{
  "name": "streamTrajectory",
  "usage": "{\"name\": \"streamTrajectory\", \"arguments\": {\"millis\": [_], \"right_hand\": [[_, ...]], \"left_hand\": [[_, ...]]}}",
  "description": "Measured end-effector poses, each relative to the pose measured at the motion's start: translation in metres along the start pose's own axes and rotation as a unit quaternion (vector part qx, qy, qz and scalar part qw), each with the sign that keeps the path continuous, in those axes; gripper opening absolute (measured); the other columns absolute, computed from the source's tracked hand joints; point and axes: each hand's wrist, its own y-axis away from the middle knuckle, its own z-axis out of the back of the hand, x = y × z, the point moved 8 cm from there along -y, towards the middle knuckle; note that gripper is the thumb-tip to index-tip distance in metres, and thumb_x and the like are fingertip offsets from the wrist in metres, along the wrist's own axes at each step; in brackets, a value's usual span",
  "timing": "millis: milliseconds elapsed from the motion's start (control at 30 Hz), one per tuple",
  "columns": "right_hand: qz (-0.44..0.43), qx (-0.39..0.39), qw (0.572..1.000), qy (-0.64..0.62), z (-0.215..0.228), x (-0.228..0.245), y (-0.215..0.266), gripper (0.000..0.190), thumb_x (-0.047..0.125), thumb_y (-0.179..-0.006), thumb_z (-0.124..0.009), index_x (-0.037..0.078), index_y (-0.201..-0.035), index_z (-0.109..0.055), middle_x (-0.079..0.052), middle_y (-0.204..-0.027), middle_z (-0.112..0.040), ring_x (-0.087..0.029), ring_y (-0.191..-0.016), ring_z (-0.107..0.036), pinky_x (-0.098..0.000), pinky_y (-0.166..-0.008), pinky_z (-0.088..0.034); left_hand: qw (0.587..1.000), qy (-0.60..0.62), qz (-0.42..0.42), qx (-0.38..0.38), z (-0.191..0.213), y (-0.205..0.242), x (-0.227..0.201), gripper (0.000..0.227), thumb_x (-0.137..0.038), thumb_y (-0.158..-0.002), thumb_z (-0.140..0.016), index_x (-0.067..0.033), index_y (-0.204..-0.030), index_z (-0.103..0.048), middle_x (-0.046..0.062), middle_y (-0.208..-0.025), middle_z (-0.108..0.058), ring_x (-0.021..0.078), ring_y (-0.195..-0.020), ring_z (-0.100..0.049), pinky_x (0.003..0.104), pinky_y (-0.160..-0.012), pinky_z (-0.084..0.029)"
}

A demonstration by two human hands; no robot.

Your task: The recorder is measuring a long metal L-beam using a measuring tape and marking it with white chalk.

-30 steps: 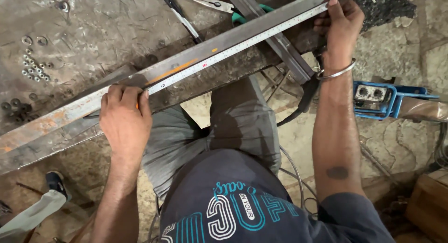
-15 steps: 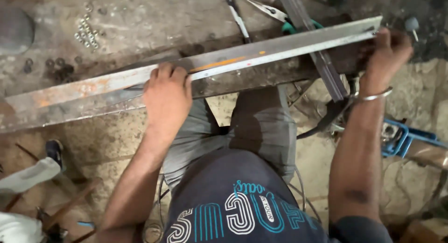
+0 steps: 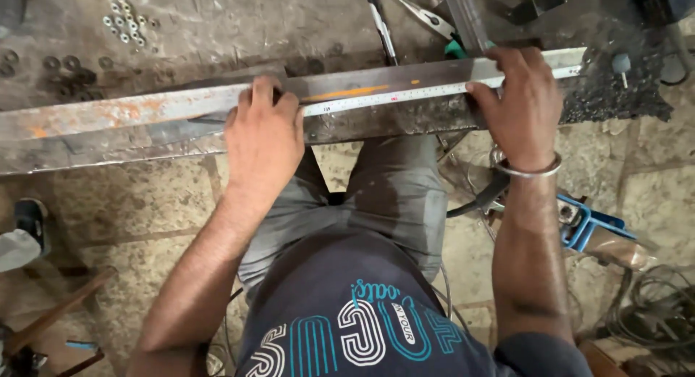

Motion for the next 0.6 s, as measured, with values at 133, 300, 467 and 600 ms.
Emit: {"name": "streamTrajectory", "arguments": {"millis": [133,300,467,600], "right_hand": [[0.075,-0.063,0.988,0.121,-0.005,0.011,0.006,0.062,0.019,-0.076,-0.089,0.006,-0.133,-0.068,-0.016,-0.133,-0.059,-0.038,-0.116,-0.054,-0.0493,-0.089,-0.049],[0.141,-0.056,0.975,0.166,-0.022,-0.018,-0.001,0.048,0.017,-0.083,-0.085,0.012,-0.128,-0.069,-0.006,-0.13,-0.061,-0.032,-0.129,-0.054,-0.0513,-0.102,-0.044],[0.227,-0.049,0.963,0.135,-0.006,-0.004,-0.024,0.033,0.019,-0.094,-0.078,0.007,-0.123,-0.067,-0.013,-0.11,-0.066,-0.035,-0.11,-0.062,-0.0494,-0.089,-0.044],[0.243,-0.048,0.955,0.164,-0.025,-0.019,-0.025,0.028,0.024,-0.097,-0.076,0.007,-0.116,-0.066,-0.011,-0.103,-0.067,-0.033,-0.103,-0.065,-0.0478,-0.082,-0.044]], "left_hand": [[0.999,-0.035,-0.041,0.003,-0.003,-0.015,0.001,0.018,-0.021,-0.091,-0.075,-0.0037,-0.095,-0.071,0.019,-0.126,-0.061,0.0372,-0.113,-0.059,0.049,-0.082,-0.056],[0.998,-0.012,-0.053,0.038,-0.006,-0.029,0.011,0.017,-0.019,-0.091,-0.077,-0.0037,-0.097,-0.073,0.016,-0.117,-0.065,0.0403,-0.115,-0.057,0.051,-0.083,-0.055],[0.998,0.047,-0.038,0.0,-0.008,-0.025,0.022,0.016,-0.018,-0.094,-0.079,-0.0044,-0.099,-0.072,0.016,-0.114,-0.068,0.041,-0.114,-0.058,0.051,-0.092,-0.051],[0.999,0.041,-0.033,-0.005,-0.009,-0.026,0.022,0.017,-0.018,-0.093,-0.079,-0.0041,-0.098,-0.072,0.016,-0.113,-0.067,0.0416,-0.113,-0.058,0.052,-0.092,-0.05]]}}
